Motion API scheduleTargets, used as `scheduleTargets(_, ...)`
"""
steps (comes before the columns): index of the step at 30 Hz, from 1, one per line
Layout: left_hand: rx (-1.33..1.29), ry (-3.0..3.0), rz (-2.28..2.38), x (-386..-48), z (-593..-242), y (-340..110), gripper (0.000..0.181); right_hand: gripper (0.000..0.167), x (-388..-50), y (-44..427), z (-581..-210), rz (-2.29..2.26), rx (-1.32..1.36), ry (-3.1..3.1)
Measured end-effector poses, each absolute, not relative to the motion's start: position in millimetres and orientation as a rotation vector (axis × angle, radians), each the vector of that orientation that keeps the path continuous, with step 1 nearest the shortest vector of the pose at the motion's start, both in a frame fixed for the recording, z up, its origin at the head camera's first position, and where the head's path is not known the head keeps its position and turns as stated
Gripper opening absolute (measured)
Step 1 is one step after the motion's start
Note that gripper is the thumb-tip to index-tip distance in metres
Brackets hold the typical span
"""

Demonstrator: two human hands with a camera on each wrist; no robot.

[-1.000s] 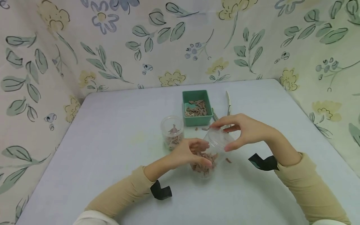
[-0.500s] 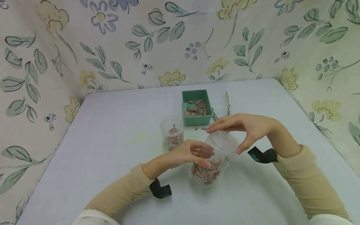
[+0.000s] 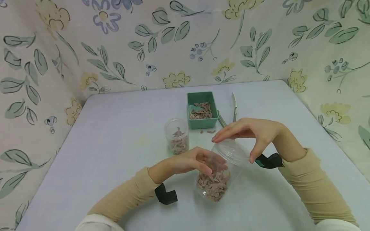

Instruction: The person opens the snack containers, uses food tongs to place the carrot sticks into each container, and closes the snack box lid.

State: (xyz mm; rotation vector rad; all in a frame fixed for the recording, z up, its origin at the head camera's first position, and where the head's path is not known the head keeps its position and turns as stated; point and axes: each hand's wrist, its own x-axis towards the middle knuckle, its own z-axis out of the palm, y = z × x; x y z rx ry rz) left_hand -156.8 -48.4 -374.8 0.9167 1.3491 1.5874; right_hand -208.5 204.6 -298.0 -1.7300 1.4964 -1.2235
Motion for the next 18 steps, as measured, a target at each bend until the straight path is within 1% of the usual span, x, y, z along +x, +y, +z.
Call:
scheduleTargets(3,0.824,1.485,1.612,-154.5,-369.7,-48.9,0.069,0.072,-203.3,208.3,-293.9,-1.219,-1.613,1.739)
scheduleTargets(5,0.727,1.643,1.621,-152.7,-366.5,-48.3,0.063,0.068,-198.4,209.2,-292.3,-1.204,-1.452,1.982)
scheduleTargets(9,0.627,2.017,1.597,-150.3,-365.5,-42.8,0.066,0.051,-188.3,201.5,-293.9,-1.093,-1.025,2.458)
scheduleTargets(10,0.615,2.098,1.585,-150.4,-366.4,-41.0,0.067,0.049,-185.8,198.6,-294.6,-1.045,-0.915,2.546)
scheduleTargets(12,0.607,2.225,1.571,-151.2,-368.7,-38.2,0.067,0.053,-182.3,194.0,-295.5,-0.947,-0.772,2.658)
scheduleTargets(15,0.59,2.286,1.596,-154.2,-371.7,-36.4,0.065,0.062,-181.3,194.1,-294.9,-0.914,-0.752,2.65)
scheduleTargets(18,0.578,2.286,1.626,-157.0,-372.5,-37.1,0.067,0.065,-184.5,201.5,-292.9,-1.018,-0.87,2.479)
